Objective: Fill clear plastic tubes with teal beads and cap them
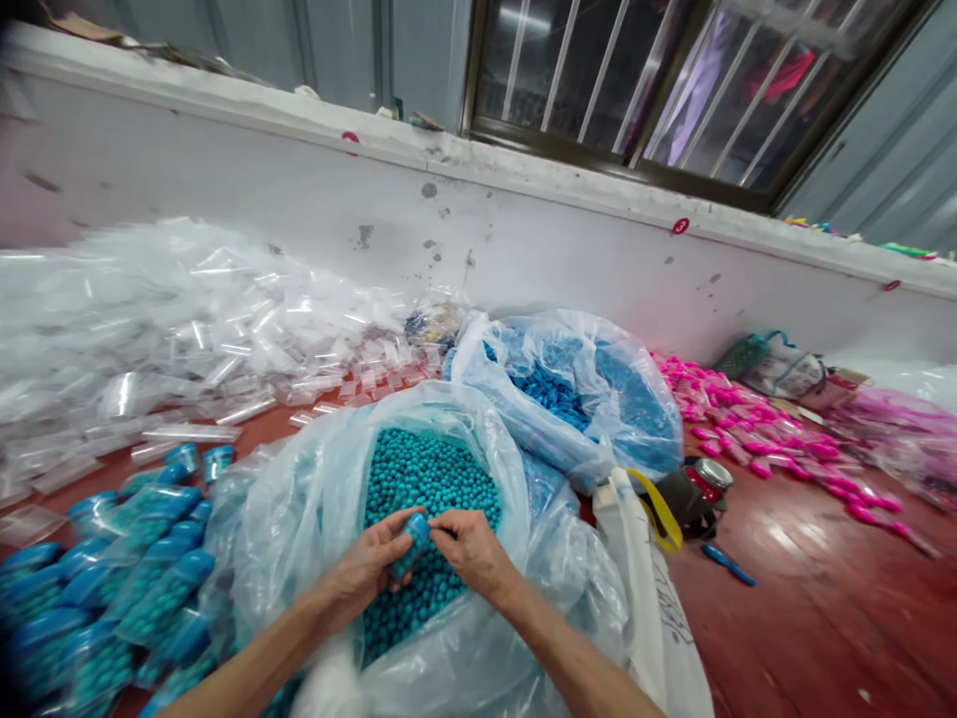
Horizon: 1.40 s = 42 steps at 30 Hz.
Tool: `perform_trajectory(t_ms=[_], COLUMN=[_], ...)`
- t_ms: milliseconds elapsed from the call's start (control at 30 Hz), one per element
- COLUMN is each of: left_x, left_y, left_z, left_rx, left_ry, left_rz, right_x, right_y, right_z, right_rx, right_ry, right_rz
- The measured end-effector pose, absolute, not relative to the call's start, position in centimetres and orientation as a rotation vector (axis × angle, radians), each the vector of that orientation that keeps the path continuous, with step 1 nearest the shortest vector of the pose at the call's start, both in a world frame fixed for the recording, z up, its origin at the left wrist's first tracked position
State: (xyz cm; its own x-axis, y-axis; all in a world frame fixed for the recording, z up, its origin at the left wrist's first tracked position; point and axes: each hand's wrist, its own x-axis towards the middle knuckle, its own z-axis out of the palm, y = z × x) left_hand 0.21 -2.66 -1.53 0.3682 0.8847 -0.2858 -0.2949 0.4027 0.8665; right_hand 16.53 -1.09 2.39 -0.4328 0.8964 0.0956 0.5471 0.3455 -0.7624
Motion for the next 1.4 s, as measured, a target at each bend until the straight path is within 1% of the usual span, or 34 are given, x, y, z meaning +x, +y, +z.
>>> perform_trajectory(t_ms=[167,267,333,433,467,533,567,633,767,867,967,1133,1200,1300,1400], left_x=[0.8,0.8,0.5,-0.2,-0.3,-0.5,-0.4,-0.1,0.9,1.5,1.6,1.6,1.7,2.1,2.1], left_y=[-2.9,-3.1,-3.0,-2.8,-2.7,-2.7,-2.7,-2.9,-3.4,-3.5,-3.6,-3.7,-3.8,-3.9,-4.0], left_z=[-2.3,-2.4,-2.3,-1.7,-1.4,-0.9,-0.7,-0.4,-0.3,-0.2,0.2,0.9,0.7,0.3,0.7], left_rx=[0.92,0.958,0.98,1.027,1.049,1.101,1.128,1.177,1.185,1.086,0.962,0.986,1.039,1.153,1.317], left_ry=[1.002,1.101,1.136,1.089,1.069,1.062,1.077,1.142,1.245,1.178,1.072,1.099,1.146,1.215,1.309], left_rz=[0.959,0.948,0.921,0.886,0.873,0.845,0.835,0.845,0.979,1.07,1.047,1.02,1.022,1.021,1.033], right_x=[16.0,15.9,16.1,16.4,16.4,16.4,16.3,16.0,15.5,15.1,14.8,13.5,13.0,12.8,13.1], right_y=[-1.5,-1.9,-1.8,-1.0,-0.7,-0.2,-0.1,-0.2,-1.8,-2.9,-3.4,-4.3,-4.9,-5.5,-5.3], right_z=[1.7,1.4,1.5,1.7,1.8,1.7,1.7,1.7,2.5,3.2,3.0,2.1,2.0,2.1,2.7], right_rx=[-1.22,-1.23,-1.241,-1.241,-1.243,-1.267,-1.29,-1.329,-1.297,-1.329,-1.351,-1.445,-1.475,-1.53,-1.485], right_ry=[-2.286,-2.279,-2.172,-1.796,-1.625,-1.343,-1.278,-1.333,-1.797,-2.022,-2.207,-2.322,-2.335,-2.351,-2.365], right_rz=[0.723,0.742,0.93,1.439,1.561,1.65,1.636,1.547,1.318,1.284,1.207,0.743,0.626,0.589,0.711])
